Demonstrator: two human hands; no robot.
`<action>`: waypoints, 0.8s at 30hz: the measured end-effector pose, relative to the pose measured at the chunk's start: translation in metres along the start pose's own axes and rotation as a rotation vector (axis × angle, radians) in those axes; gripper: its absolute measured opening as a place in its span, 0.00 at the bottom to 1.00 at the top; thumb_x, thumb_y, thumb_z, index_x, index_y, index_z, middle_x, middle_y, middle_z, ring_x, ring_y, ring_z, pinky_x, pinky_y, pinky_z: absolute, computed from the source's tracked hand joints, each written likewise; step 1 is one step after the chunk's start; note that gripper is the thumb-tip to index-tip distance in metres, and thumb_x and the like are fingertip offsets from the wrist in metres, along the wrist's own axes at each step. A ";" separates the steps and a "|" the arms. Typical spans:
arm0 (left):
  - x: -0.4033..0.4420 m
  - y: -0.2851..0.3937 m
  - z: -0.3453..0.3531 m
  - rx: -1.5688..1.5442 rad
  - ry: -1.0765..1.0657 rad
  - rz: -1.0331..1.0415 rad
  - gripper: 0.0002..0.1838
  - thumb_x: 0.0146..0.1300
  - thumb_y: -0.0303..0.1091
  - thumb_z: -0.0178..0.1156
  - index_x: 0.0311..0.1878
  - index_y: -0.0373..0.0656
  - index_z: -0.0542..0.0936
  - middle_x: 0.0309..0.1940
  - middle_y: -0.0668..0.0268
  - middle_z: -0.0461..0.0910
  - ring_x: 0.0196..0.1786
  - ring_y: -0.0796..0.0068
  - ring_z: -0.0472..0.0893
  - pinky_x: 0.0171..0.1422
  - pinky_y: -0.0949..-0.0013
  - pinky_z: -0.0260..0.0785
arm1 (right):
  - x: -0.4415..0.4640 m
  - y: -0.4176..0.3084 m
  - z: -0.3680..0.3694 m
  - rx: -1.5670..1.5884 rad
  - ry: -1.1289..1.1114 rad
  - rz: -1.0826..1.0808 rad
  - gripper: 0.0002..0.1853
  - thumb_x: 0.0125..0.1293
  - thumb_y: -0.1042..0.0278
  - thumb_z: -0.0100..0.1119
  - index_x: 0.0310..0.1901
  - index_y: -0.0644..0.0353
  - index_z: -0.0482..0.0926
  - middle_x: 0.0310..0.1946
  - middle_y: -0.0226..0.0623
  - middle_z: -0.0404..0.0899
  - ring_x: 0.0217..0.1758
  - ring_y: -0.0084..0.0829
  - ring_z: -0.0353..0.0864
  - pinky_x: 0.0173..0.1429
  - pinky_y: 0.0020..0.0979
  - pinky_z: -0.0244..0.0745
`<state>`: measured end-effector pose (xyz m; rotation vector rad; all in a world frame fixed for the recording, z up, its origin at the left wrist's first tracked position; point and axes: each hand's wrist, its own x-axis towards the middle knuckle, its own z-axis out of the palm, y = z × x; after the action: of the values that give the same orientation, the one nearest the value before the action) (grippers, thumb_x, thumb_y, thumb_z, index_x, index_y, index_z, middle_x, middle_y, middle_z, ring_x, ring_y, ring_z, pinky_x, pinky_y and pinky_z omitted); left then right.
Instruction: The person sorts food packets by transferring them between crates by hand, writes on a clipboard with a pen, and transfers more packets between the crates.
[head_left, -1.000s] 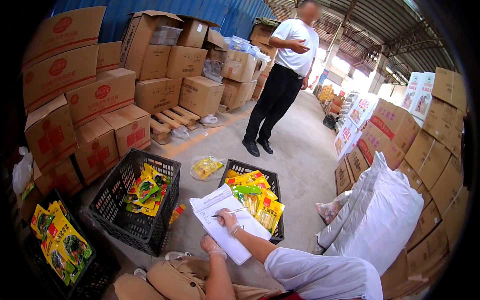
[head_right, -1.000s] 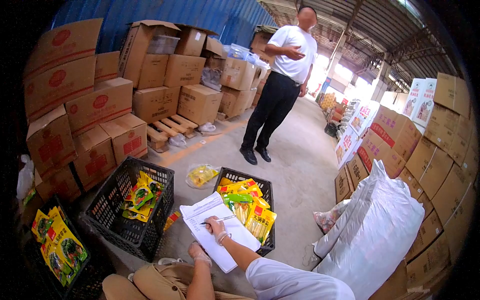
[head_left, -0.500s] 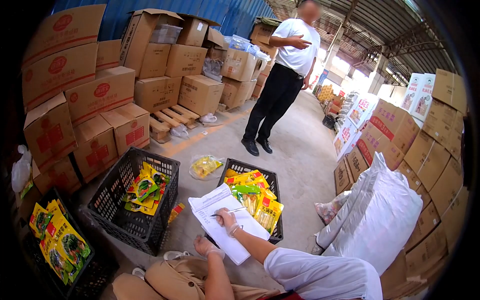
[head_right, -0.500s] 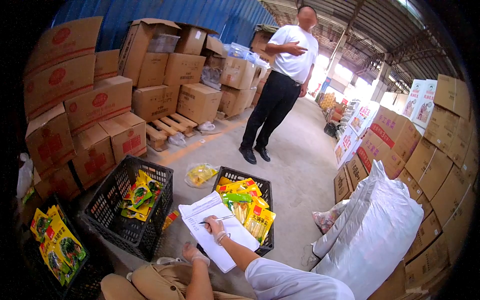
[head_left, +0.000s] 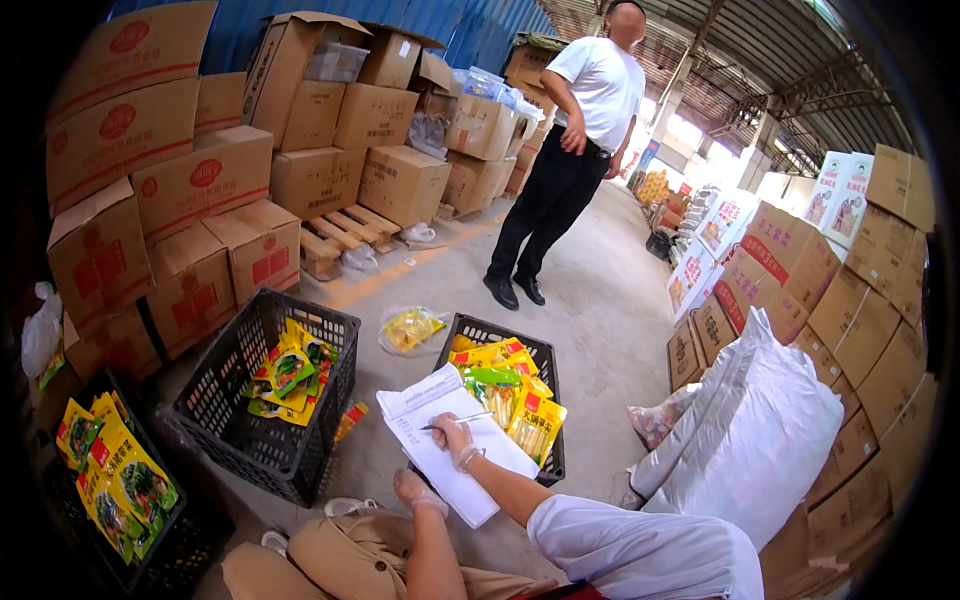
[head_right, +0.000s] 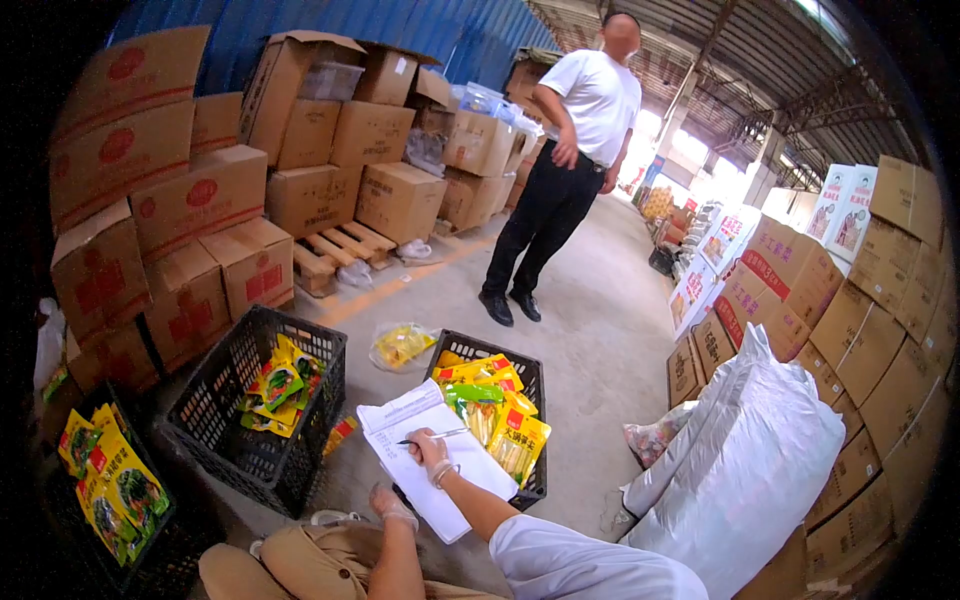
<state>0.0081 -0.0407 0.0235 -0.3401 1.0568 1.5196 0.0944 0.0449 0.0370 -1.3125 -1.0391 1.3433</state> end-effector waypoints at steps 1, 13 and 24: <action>0.012 -0.008 -0.001 -0.049 -0.064 -0.017 0.16 0.62 0.36 0.43 0.45 0.35 0.73 0.41 0.58 0.74 0.39 0.65 0.76 0.44 0.64 0.70 | 0.001 0.001 0.000 -0.001 0.000 0.003 0.08 0.55 0.63 0.55 0.24 0.56 0.70 0.14 0.28 0.68 0.14 0.19 0.63 0.17 0.22 0.56; 0.029 -0.036 -0.025 0.238 -0.352 -0.029 0.19 0.62 0.47 0.52 0.44 0.40 0.76 0.37 0.64 0.79 0.38 0.73 0.78 0.43 0.69 0.72 | 0.016 0.029 -0.012 -0.187 -0.043 -0.284 0.15 0.61 0.58 0.46 0.20 0.55 0.70 0.13 0.28 0.67 0.14 0.19 0.64 0.18 0.23 0.58; 0.072 -0.064 -0.025 0.747 -0.024 0.078 0.26 0.62 0.50 0.39 0.41 0.37 0.79 0.46 0.45 0.75 0.52 0.49 0.74 0.57 0.56 0.64 | 0.006 0.016 -0.004 0.005 -0.082 -0.137 0.09 0.59 0.62 0.50 0.29 0.58 0.72 0.14 0.28 0.65 0.13 0.19 0.60 0.17 0.20 0.55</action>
<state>0.0384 -0.0205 -0.0692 0.2431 1.5387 1.0875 0.0979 0.0473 0.0204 -1.1690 -1.1597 1.3034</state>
